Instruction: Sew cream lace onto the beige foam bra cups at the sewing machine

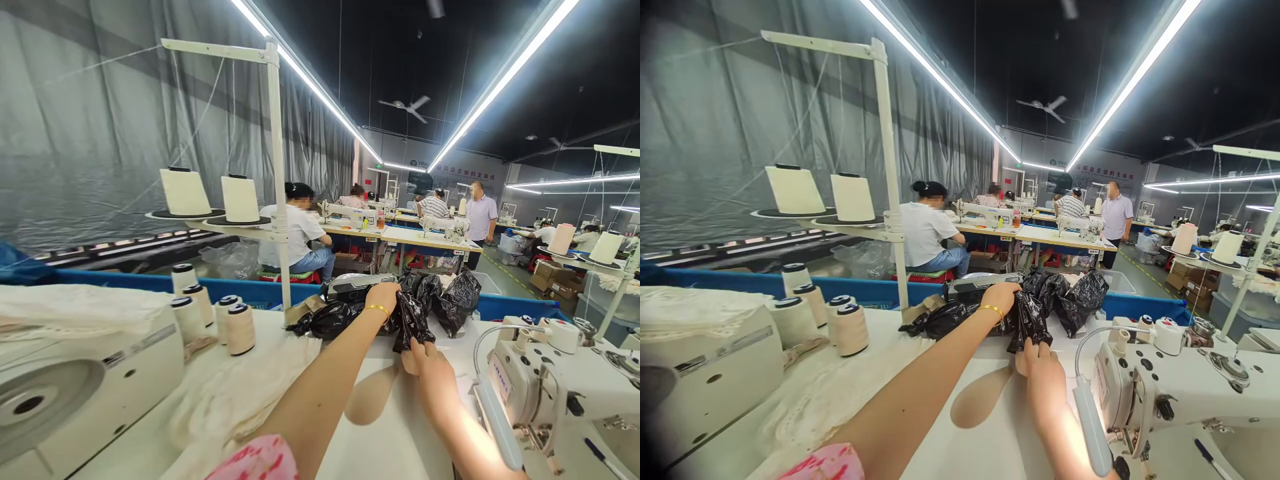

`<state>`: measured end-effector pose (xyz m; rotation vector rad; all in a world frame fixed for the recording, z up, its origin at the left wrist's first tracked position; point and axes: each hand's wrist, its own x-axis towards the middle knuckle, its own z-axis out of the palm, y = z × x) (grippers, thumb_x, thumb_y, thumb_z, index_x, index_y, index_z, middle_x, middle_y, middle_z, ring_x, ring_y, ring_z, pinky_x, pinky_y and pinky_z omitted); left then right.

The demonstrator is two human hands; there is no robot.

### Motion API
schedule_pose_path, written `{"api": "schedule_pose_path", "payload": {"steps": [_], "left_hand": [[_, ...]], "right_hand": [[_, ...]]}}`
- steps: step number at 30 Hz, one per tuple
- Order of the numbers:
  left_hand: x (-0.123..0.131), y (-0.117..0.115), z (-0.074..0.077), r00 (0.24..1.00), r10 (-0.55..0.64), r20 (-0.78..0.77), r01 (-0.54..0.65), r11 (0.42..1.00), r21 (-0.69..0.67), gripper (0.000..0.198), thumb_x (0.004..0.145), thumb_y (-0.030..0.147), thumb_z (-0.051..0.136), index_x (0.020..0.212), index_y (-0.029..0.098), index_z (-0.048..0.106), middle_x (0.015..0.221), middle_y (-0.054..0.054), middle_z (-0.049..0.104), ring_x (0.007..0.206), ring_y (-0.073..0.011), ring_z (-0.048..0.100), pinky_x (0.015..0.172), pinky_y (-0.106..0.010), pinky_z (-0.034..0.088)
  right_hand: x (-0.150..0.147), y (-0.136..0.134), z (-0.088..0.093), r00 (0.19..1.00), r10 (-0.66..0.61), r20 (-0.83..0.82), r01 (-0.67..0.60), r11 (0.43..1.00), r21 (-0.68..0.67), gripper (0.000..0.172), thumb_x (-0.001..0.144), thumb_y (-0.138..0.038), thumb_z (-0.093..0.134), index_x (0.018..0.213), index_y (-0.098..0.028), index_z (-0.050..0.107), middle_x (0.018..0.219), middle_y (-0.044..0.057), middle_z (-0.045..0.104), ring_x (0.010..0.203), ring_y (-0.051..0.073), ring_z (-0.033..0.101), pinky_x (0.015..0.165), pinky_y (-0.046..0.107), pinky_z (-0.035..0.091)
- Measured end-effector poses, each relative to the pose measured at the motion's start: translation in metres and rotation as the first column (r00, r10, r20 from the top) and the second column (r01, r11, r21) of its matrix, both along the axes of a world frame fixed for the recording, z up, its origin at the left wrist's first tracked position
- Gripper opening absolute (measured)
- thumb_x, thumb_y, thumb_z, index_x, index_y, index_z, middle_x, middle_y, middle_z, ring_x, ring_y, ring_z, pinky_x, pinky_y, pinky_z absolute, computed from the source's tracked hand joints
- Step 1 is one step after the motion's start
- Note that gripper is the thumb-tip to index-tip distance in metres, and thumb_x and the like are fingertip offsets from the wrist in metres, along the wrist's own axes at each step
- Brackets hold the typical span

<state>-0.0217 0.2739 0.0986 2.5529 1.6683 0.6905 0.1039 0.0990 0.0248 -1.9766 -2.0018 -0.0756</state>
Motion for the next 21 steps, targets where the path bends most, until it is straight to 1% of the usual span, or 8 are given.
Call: {"api": "schedule_pose_path", "payload": {"steps": [5,7,10,11,13,16,18,21], "left_hand": [[-0.001,-0.012,0.008,0.999,0.048,-0.003,-0.048,0.999,0.008,0.028,0.101,0.035,0.063,0.123,0.017,0.065,0.129,-0.011,0.065,0.113,-0.0249,0.065,0.099,-0.048,0.056],[-0.005,-0.026,0.012,1.000,0.016,0.013,-0.016,1.000,0.018,0.033,0.100,0.034,0.065,0.129,0.018,0.063,0.137,-0.012,0.060,0.123,-0.0288,0.060,0.105,-0.054,0.051],[-0.017,-0.062,0.011,0.993,-0.109,0.045,0.107,0.993,0.050,0.048,0.095,0.015,0.060,0.142,0.022,0.057,0.155,-0.012,0.047,0.144,-0.0342,0.041,0.118,-0.059,0.034],[-0.022,-0.078,0.009,0.984,-0.173,0.049,0.170,0.984,0.052,0.055,0.092,0.009,0.056,0.145,0.023,0.055,0.157,-0.011,0.046,0.147,-0.0329,0.038,0.121,-0.056,0.030],[-0.033,-0.113,0.001,0.948,-0.316,0.036,0.316,0.949,0.009,0.064,0.086,0.005,0.051,0.147,0.024,0.055,0.153,-0.007,0.053,0.143,-0.0276,0.045,0.122,-0.047,0.033],[-0.049,-0.164,-0.020,0.869,-0.494,-0.017,0.485,0.860,-0.161,0.064,0.079,0.023,0.066,0.142,0.023,0.060,0.141,-0.005,0.066,0.128,-0.0277,0.061,0.112,-0.039,0.046],[-0.055,-0.189,-0.034,0.833,-0.551,-0.046,0.524,0.813,-0.253,0.072,0.071,0.033,0.075,0.141,0.021,0.062,0.140,-0.007,0.067,0.126,-0.0312,0.062,0.108,-0.038,0.049],[-0.056,-0.206,-0.048,0.830,-0.553,-0.066,0.515,0.807,-0.288,0.061,0.076,0.023,0.065,0.136,0.022,0.064,0.135,-0.006,0.070,0.124,-0.0283,0.064,0.103,-0.035,0.050]], "right_hand": [[0.009,-0.040,-0.011,0.996,0.085,-0.018,-0.086,0.993,-0.078,0.070,0.085,0.000,0.051,0.146,-0.033,0.058,0.129,0.010,0.071,0.107,0.032,0.071,0.084,0.035,0.057],[0.018,-0.059,-0.016,0.989,0.141,-0.043,-0.145,0.983,-0.116,0.077,0.080,0.002,0.054,0.147,-0.036,0.057,0.138,0.007,0.067,0.114,0.031,0.069,0.089,0.034,0.057],[0.034,-0.087,-0.020,0.940,0.269,-0.213,-0.297,0.948,-0.117,0.090,0.072,0.005,0.054,0.154,-0.033,0.048,0.151,0.005,0.058,0.132,0.031,0.059,0.107,0.038,0.050],[0.038,-0.095,-0.020,0.913,0.301,-0.275,-0.340,0.934,-0.107,0.092,0.071,0.005,0.054,0.155,-0.031,0.046,0.153,0.006,0.055,0.137,0.031,0.054,0.113,0.039,0.046],[0.045,-0.108,-0.018,0.865,0.330,-0.377,-0.393,0.914,-0.103,0.090,0.072,0.000,0.060,0.156,-0.028,0.044,0.156,0.008,0.050,0.144,0.031,0.046,0.120,0.042,0.039],[0.052,-0.121,-0.016,0.822,0.317,-0.472,-0.418,0.900,-0.123,0.092,0.073,-0.012,0.075,0.157,-0.027,0.042,0.161,0.010,0.044,0.150,0.033,0.039,0.124,0.048,0.033],[0.054,-0.125,-0.017,0.779,0.322,-0.538,-0.437,0.895,-0.096,0.092,0.073,-0.015,0.078,0.156,-0.029,0.042,0.162,0.009,0.043,0.151,0.033,0.037,0.125,0.051,0.031],[0.055,-0.127,-0.022,0.724,0.347,-0.596,-0.448,0.894,-0.024,0.085,0.079,-0.018,0.075,0.155,-0.029,0.041,0.159,0.008,0.046,0.149,0.031,0.040,0.124,0.052,0.031]]}}
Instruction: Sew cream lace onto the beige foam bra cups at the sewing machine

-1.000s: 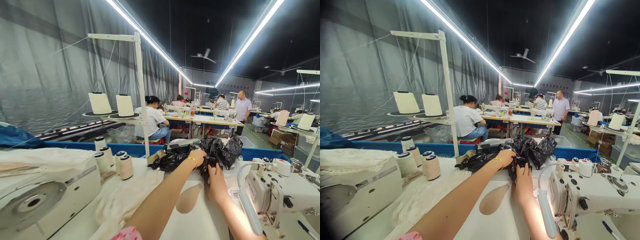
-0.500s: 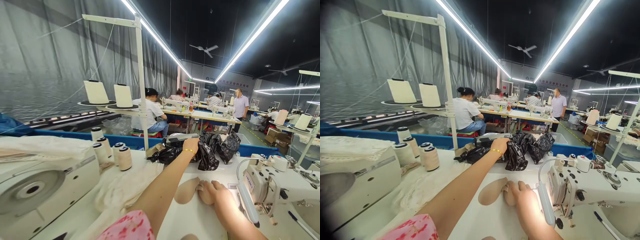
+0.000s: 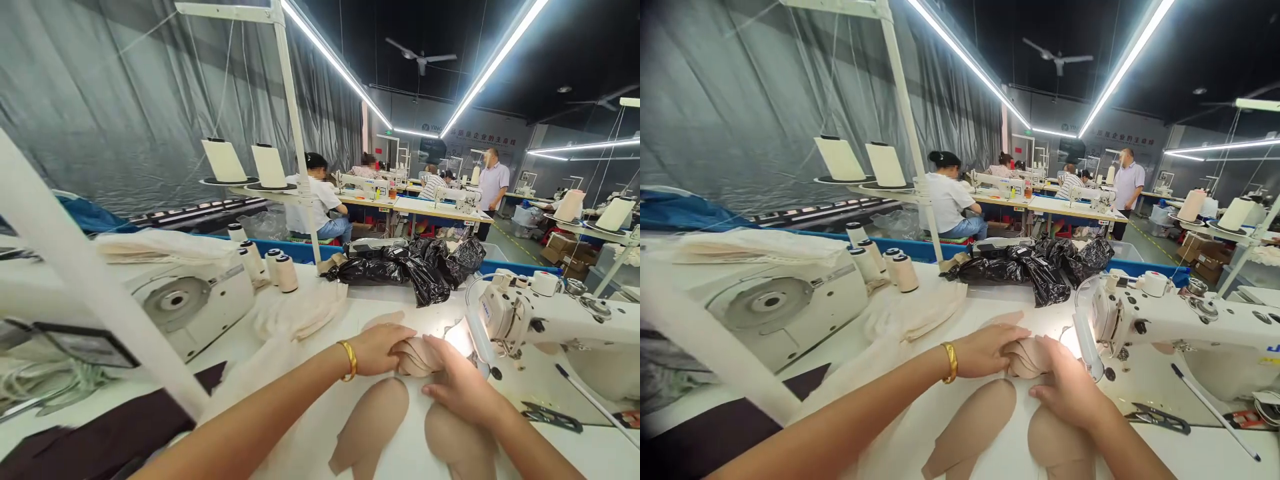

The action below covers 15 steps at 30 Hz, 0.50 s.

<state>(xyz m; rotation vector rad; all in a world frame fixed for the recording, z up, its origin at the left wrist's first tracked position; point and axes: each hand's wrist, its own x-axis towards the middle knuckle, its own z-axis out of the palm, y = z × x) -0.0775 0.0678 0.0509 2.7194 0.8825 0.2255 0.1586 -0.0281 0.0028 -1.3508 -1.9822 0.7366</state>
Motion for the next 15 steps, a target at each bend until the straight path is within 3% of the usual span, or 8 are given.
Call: {"api": "schedule_pose_path", "payload": {"steps": [2,5,8,11,15], "left_hand": [[0.003,-0.001,-0.003,1.000,0.030,0.009,-0.030,0.999,0.019,0.048,0.081,0.016,0.054,0.125,0.024,0.070,0.124,-0.004,0.075,0.113,-0.0241,0.069,0.095,-0.031,0.052],[0.006,0.002,0.001,0.995,0.091,0.044,-0.094,0.993,0.074,0.027,0.090,0.020,0.049,0.096,0.023,0.075,0.098,-0.003,0.078,0.090,-0.0217,0.072,0.078,-0.028,0.051],[0.005,0.003,0.008,0.983,0.155,0.099,-0.168,0.976,0.142,0.032,0.099,0.031,0.047,0.078,0.021,0.070,0.079,-0.002,0.074,0.068,-0.0190,0.067,0.061,-0.027,0.044],[-0.003,-0.002,0.014,0.970,0.187,0.157,-0.218,0.952,0.214,0.038,0.101,0.039,0.048,0.074,0.022,0.068,0.070,0.000,0.072,0.059,-0.0169,0.062,0.055,-0.026,0.039],[-0.025,-0.028,0.011,0.930,0.247,0.273,-0.334,0.877,0.345,0.037,0.105,0.033,0.042,0.091,0.020,0.073,0.090,-0.008,0.077,0.079,-0.0234,0.068,0.069,-0.032,0.047]], "right_hand": [[0.000,0.001,-0.002,0.999,-0.025,-0.025,0.025,1.000,0.015,0.080,0.082,-0.019,0.072,0.155,-0.028,0.040,0.156,0.008,0.050,0.146,0.029,0.044,0.123,0.051,0.034],[0.000,0.004,-0.001,0.997,-0.075,-0.018,0.075,0.997,0.011,0.080,0.082,-0.018,0.070,0.155,-0.028,0.039,0.153,0.009,0.052,0.144,0.028,0.046,0.121,0.048,0.036],[0.000,0.008,0.001,0.996,-0.094,-0.008,0.094,0.996,-0.003,0.085,0.080,-0.019,0.072,0.157,-0.028,0.037,0.152,0.009,0.052,0.144,0.028,0.046,0.120,0.046,0.038],[0.001,0.009,-0.001,0.994,-0.110,-0.003,0.110,0.994,-0.017,0.090,0.078,-0.020,0.075,0.158,-0.028,0.035,0.151,0.009,0.053,0.143,0.029,0.047,0.119,0.046,0.038],[0.000,0.006,-0.006,0.993,-0.121,-0.004,0.121,0.992,-0.021,0.090,0.078,-0.022,0.074,0.158,-0.031,0.034,0.151,0.008,0.053,0.142,0.028,0.048,0.118,0.046,0.039]]}}
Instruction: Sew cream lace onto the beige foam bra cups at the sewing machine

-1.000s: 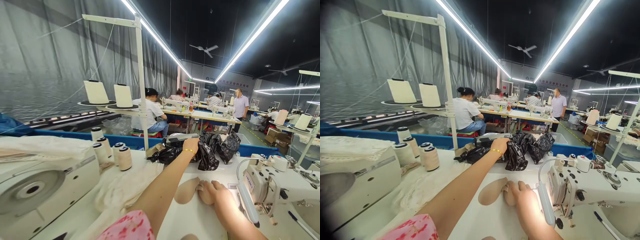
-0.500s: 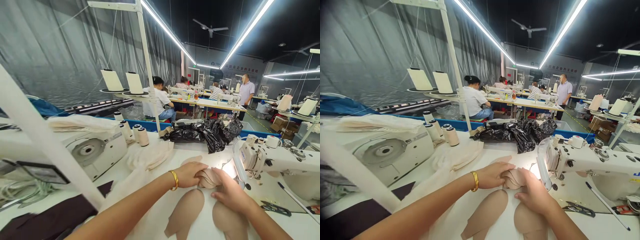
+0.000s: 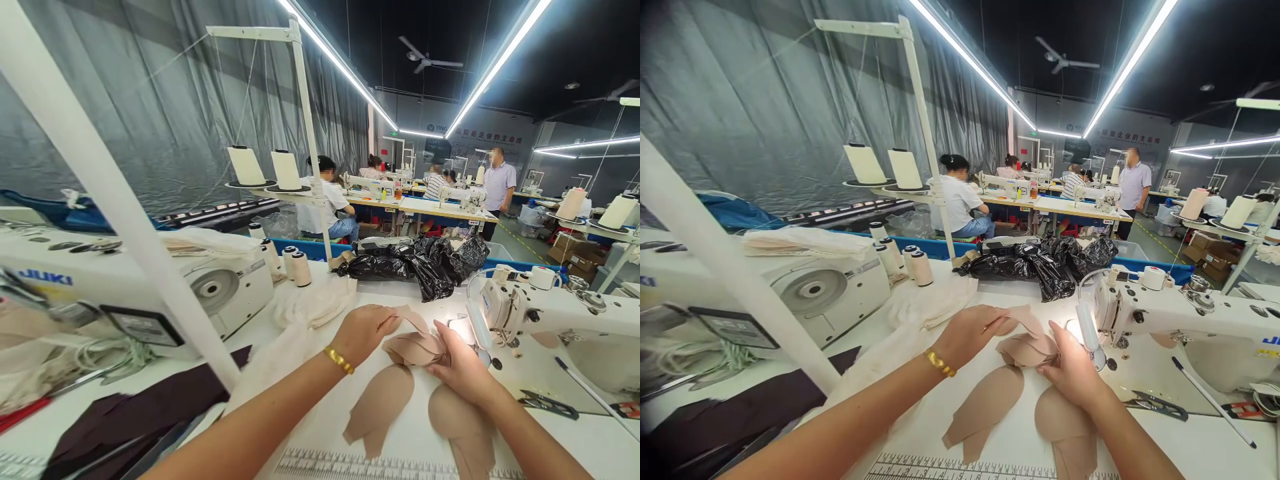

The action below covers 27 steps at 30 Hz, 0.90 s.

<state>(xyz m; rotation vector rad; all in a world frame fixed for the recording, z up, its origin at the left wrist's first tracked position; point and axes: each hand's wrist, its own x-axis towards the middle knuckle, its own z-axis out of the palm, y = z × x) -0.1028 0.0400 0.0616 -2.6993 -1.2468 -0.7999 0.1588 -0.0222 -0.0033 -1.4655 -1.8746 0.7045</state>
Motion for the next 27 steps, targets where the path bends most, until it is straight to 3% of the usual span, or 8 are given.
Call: {"api": "schedule_pose_path", "payload": {"steps": [3,6,8,10,13,17,23,27], "left_hand": [[-0.025,-0.039,-0.015,0.998,0.032,0.059,-0.043,0.981,0.188,0.033,0.106,0.022,0.039,0.112,0.016,0.071,0.100,-0.011,0.077,0.090,-0.0257,0.068,0.079,-0.036,0.050],[-0.049,-0.079,-0.034,0.998,-0.062,-0.011,0.060,0.885,0.461,0.029,0.101,0.008,0.045,0.118,0.016,0.068,0.099,-0.007,0.077,0.088,-0.0226,0.067,0.084,-0.036,0.052],[-0.060,-0.097,-0.040,0.988,-0.117,-0.100,0.148,0.902,0.405,0.026,0.101,0.009,0.045,0.109,0.018,0.069,0.093,-0.004,0.076,0.082,-0.0215,0.067,0.080,-0.035,0.053],[-0.065,-0.104,-0.038,0.976,-0.174,-0.128,0.199,0.955,0.220,0.015,0.102,0.025,0.056,0.103,0.021,0.070,0.092,-0.003,0.076,0.079,-0.0215,0.067,0.075,-0.035,0.054],[-0.065,-0.096,-0.027,0.989,-0.148,-0.027,0.149,0.989,0.007,0.026,0.097,0.044,0.064,0.113,0.024,0.071,0.105,-0.005,0.076,0.090,-0.0232,0.070,0.079,-0.035,0.057],[-0.048,-0.067,-0.016,0.995,-0.060,0.082,0.072,0.987,-0.144,0.026,0.102,0.029,0.050,0.116,0.023,0.071,0.114,-0.006,0.075,0.106,-0.0246,0.069,0.094,-0.039,0.056],[-0.013,-0.031,-0.023,0.995,-0.068,0.077,0.089,0.949,-0.302,0.042,0.093,0.024,0.056,0.134,0.020,0.062,0.141,-0.011,0.064,0.134,-0.0294,0.056,0.117,-0.049,0.042],[0.001,-0.017,-0.031,0.995,-0.103,0.015,0.101,0.915,-0.392,0.060,0.079,0.014,0.064,0.138,0.019,0.059,0.145,-0.011,0.061,0.136,-0.0302,0.055,0.118,-0.047,0.042]], "right_hand": [[-0.001,-0.004,0.002,1.000,0.014,0.006,-0.014,1.000,0.008,0.088,0.080,-0.025,0.075,0.158,-0.032,0.035,0.153,0.007,0.052,0.144,0.028,0.046,0.119,0.046,0.038],[-0.003,-0.006,0.007,0.999,0.040,0.025,-0.040,0.999,0.019,0.083,0.083,-0.032,0.075,0.157,-0.029,0.036,0.155,0.009,0.050,0.146,0.029,0.044,0.120,0.049,0.036],[-0.006,-0.005,0.011,0.997,0.062,0.044,-0.064,0.997,0.041,0.078,0.085,-0.035,0.073,0.155,-0.027,0.039,0.155,0.010,0.050,0.146,0.030,0.044,0.120,0.050,0.036],[-0.009,-0.003,0.014,0.995,0.086,0.053,-0.090,0.993,0.070,0.068,0.087,-0.035,0.071,0.150,-0.025,0.046,0.152,0.010,0.053,0.144,0.030,0.046,0.119,0.049,0.038],[-0.013,0.001,0.015,0.994,0.103,0.045,-0.106,0.990,0.093,0.052,0.088,-0.029,0.067,0.139,-0.024,0.056,0.141,0.010,0.061,0.135,0.029,0.053,0.114,0.047,0.043],[-0.011,0.002,0.011,0.995,0.096,0.028,-0.098,0.990,0.102,0.040,0.089,-0.024,0.062,0.129,-0.025,0.062,0.130,0.008,0.067,0.123,0.029,0.060,0.106,0.047,0.048],[-0.003,-0.001,0.006,0.997,0.074,-0.012,-0.073,0.992,0.105,0.038,0.091,-0.024,0.055,0.128,-0.026,0.062,0.128,0.006,0.069,0.120,0.027,0.061,0.103,0.046,0.050],[-0.003,0.000,0.006,0.997,0.051,-0.065,-0.043,0.992,0.116,0.038,0.090,-0.021,0.049,0.124,-0.028,0.064,0.122,0.004,0.072,0.114,0.024,0.064,0.099,0.042,0.051]]}}
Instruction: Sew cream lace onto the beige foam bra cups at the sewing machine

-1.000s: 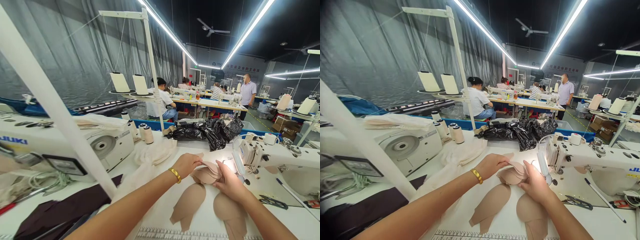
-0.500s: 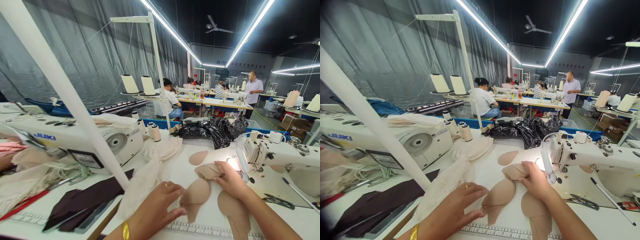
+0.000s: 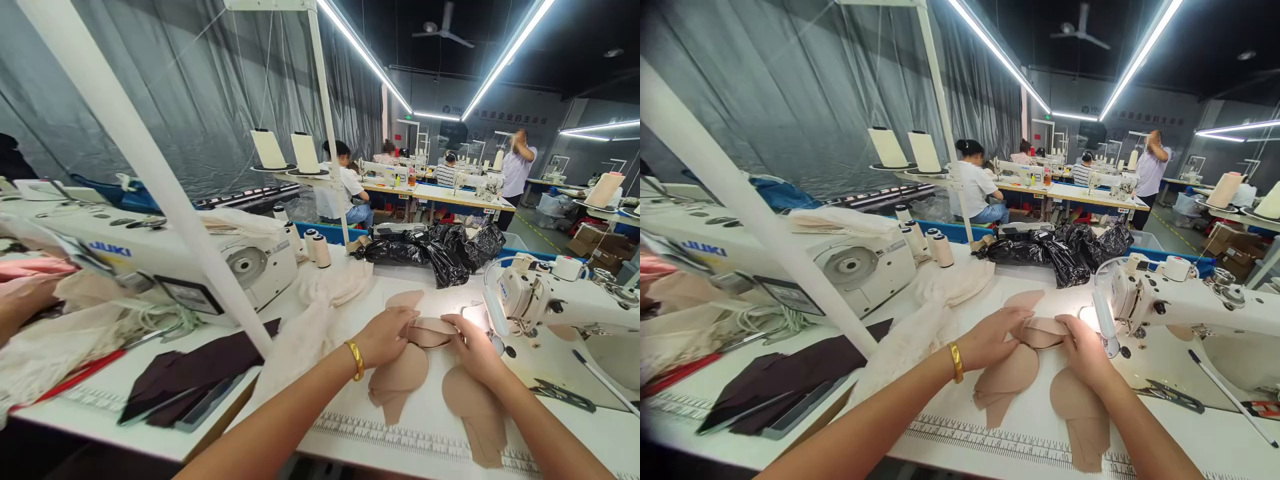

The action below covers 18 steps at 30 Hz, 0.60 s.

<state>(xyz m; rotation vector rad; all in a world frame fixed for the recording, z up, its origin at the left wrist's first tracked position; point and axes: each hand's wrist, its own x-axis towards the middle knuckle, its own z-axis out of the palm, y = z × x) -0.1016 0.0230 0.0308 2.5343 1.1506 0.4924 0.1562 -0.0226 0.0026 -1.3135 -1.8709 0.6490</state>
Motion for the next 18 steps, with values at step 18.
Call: {"api": "schedule_pose_path", "payload": {"steps": [18], "left_hand": [[0.006,0.016,0.003,0.987,0.127,0.100,-0.100,0.965,-0.240,0.027,0.076,0.030,0.059,0.099,0.019,0.071,0.086,-0.005,0.070,0.085,-0.0271,0.065,0.081,-0.039,0.049]], "right_hand": [[-0.003,-0.035,0.013,0.686,-0.127,-0.716,-0.135,0.946,-0.296,0.028,0.079,-0.044,0.074,0.082,-0.023,0.056,0.144,0.012,0.064,0.123,0.033,0.066,0.092,0.041,0.057]]}}
